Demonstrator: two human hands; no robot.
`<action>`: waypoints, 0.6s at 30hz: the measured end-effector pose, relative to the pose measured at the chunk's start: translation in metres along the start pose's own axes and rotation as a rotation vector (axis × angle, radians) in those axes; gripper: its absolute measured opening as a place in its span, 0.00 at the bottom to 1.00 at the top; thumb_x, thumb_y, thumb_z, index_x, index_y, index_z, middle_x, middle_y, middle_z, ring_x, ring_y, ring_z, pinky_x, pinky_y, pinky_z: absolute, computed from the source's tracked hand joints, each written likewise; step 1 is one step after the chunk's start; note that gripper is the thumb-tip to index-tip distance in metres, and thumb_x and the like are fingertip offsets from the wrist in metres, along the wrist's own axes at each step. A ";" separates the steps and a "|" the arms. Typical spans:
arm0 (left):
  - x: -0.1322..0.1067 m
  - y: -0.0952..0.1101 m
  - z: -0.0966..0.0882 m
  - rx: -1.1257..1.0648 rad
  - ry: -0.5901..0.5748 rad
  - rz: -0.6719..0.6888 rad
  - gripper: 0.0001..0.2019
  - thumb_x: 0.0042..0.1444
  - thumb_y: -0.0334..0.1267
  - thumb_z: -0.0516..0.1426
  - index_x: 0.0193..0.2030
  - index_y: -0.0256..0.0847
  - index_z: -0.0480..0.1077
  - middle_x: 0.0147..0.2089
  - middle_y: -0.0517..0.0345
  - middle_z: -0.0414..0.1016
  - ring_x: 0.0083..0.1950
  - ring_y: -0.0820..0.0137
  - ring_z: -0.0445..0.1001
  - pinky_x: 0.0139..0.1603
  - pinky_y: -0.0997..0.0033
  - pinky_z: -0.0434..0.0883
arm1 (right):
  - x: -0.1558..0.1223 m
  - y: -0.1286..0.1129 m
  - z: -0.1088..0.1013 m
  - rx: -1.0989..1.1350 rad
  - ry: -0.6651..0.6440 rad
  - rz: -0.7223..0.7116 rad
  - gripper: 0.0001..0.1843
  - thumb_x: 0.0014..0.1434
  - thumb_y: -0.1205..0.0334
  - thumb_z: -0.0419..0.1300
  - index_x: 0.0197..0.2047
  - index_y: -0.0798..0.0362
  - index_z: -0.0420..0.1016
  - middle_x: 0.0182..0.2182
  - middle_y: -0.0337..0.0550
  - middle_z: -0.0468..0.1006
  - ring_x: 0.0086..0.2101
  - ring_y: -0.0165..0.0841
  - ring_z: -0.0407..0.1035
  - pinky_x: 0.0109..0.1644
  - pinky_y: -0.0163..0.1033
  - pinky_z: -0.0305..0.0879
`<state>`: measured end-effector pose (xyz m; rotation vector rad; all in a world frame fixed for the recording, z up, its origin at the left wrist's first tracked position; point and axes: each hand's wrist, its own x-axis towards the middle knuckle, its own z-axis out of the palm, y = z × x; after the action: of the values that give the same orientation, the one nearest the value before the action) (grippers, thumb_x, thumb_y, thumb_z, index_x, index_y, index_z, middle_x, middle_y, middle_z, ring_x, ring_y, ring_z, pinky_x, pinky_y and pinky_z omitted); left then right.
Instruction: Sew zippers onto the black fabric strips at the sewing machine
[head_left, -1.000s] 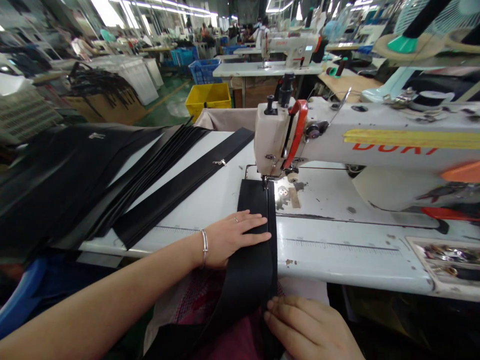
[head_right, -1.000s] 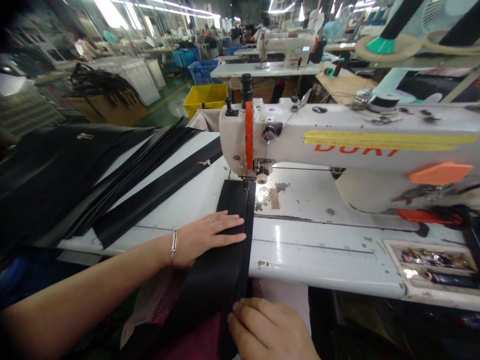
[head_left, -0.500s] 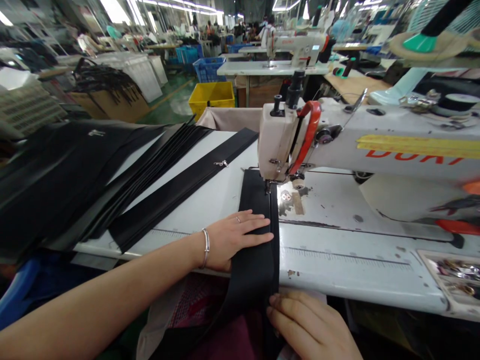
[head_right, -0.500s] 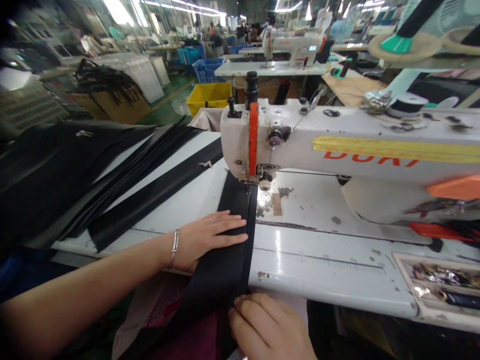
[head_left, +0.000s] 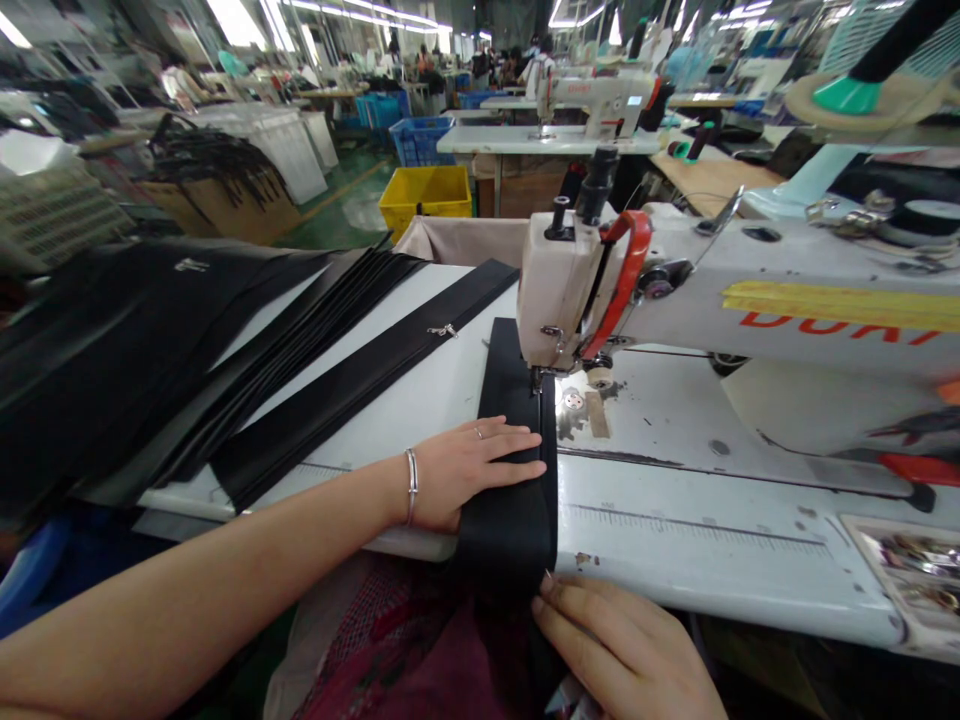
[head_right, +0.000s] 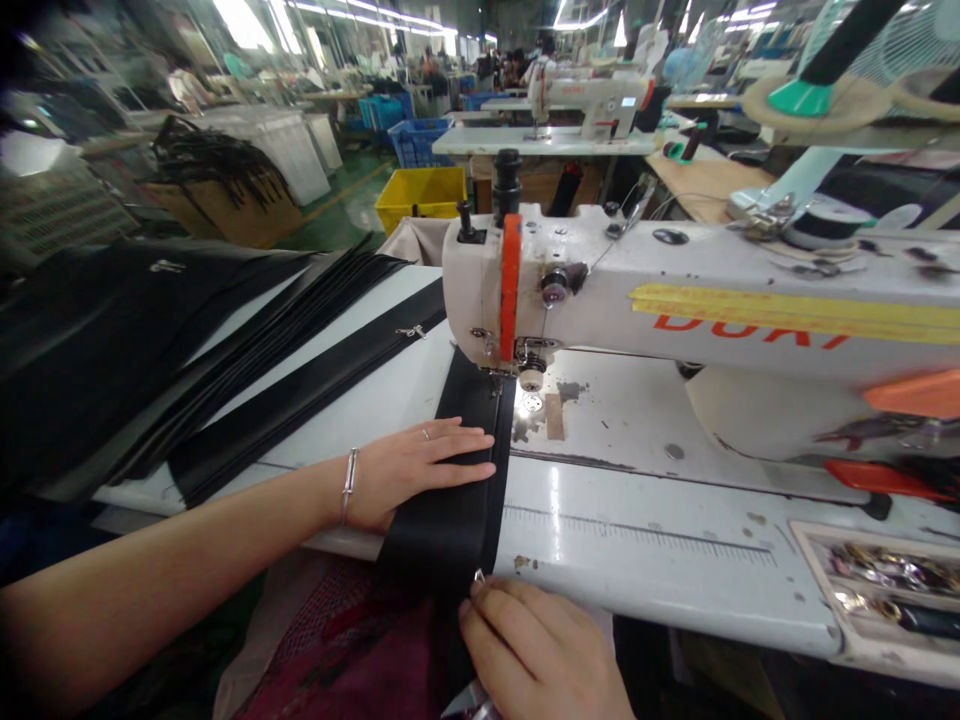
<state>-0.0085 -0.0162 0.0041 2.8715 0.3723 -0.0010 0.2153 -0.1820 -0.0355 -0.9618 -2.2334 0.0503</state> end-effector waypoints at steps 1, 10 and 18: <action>0.000 -0.002 0.001 0.000 0.003 0.003 0.43 0.45 0.41 0.61 0.69 0.40 0.49 0.71 0.46 0.43 0.71 0.57 0.45 0.71 0.52 0.41 | -0.001 0.001 0.001 0.013 -0.001 -0.009 0.20 0.68 0.67 0.42 0.50 0.55 0.74 0.44 0.45 0.78 0.45 0.35 0.72 0.48 0.37 0.70; 0.003 -0.014 0.005 0.006 0.008 0.006 0.46 0.43 0.40 0.62 0.69 0.42 0.47 0.72 0.48 0.41 0.71 0.59 0.44 0.71 0.52 0.40 | 0.015 0.006 -0.011 0.020 -0.063 -0.024 0.19 0.68 0.67 0.43 0.47 0.58 0.75 0.42 0.46 0.79 0.41 0.34 0.73 0.45 0.36 0.72; 0.006 -0.020 0.003 -0.010 0.012 0.014 0.47 0.41 0.36 0.62 0.69 0.42 0.47 0.72 0.49 0.42 0.71 0.59 0.44 0.71 0.53 0.40 | 0.012 0.003 -0.006 -0.015 -0.019 0.058 0.21 0.69 0.64 0.41 0.45 0.52 0.76 0.43 0.45 0.78 0.41 0.33 0.73 0.43 0.35 0.72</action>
<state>-0.0075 0.0035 -0.0035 2.8652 0.3533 0.0204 0.2150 -0.1734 -0.0250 -1.0381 -2.2264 0.0685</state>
